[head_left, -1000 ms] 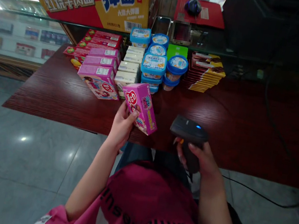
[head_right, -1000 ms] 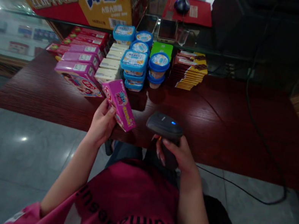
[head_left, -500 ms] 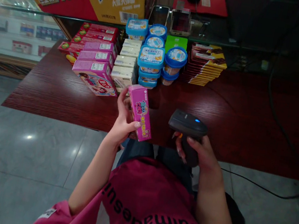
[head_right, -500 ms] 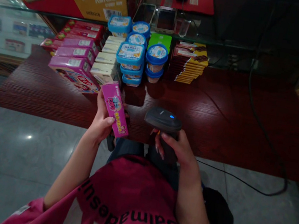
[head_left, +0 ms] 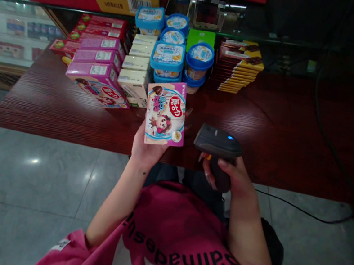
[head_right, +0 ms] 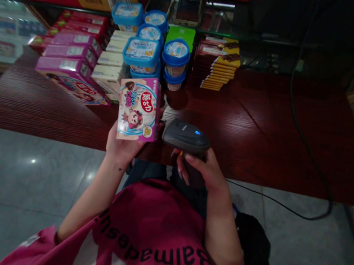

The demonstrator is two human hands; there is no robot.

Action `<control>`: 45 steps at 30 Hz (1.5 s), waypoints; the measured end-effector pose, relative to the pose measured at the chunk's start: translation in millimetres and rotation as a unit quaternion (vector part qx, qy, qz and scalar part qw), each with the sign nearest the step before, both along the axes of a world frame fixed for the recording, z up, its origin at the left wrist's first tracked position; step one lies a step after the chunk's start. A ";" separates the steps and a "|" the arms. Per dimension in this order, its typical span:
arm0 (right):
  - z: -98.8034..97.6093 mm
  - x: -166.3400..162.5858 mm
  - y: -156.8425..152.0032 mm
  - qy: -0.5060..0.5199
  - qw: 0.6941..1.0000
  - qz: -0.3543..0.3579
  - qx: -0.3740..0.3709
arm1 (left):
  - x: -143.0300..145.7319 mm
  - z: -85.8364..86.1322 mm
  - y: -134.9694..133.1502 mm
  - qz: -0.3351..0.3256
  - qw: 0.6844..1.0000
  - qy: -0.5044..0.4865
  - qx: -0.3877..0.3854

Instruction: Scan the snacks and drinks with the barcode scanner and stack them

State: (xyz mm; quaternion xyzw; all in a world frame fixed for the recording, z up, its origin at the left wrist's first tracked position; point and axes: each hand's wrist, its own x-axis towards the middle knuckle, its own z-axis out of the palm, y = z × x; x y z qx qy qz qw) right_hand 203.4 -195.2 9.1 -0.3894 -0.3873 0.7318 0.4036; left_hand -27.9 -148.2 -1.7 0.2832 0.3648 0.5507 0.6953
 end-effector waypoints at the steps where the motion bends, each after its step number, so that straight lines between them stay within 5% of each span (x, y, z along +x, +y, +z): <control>1: -0.1 0.4 -0.2 0.003 1.000 0.001 0.000 | -1.1 -1.0 0.2 0.006 1.000 -0.003 -0.005; 15: -4.3 2.7 -1.1 0.026 0.999 0.020 0.002 | -7.0 -1.1 1.0 0.050 0.999 0.009 -0.021; 21: -7.8 3.6 -3.8 0.014 0.999 0.030 0.018 | -3.1 8.3 2.6 0.027 0.995 -0.086 -0.030; 25: -12.5 6.0 -3.0 0.021 0.998 0.046 0.026 | -2.2 8.0 2.2 0.073 0.984 -0.148 -0.070; 28: -11.9 7.0 -2.4 0.047 0.998 0.046 0.018 | -0.2 4.0 2.0 0.093 0.983 -0.135 -0.085; 34: -4.3 7.6 -5.5 0.064 0.998 0.016 -0.020 | 4.8 -4.2 -6.2 0.150 0.988 -0.039 0.006; 39: -0.3 9.3 -7.8 0.039 0.997 0.019 -0.061 | -47.6 -18.8 -27.5 0.191 0.966 0.149 0.092; 45: -0.6 9.4 -10.1 0.020 0.997 -0.002 -0.071 | -140.4 -21.7 -38.9 0.262 0.870 0.382 0.167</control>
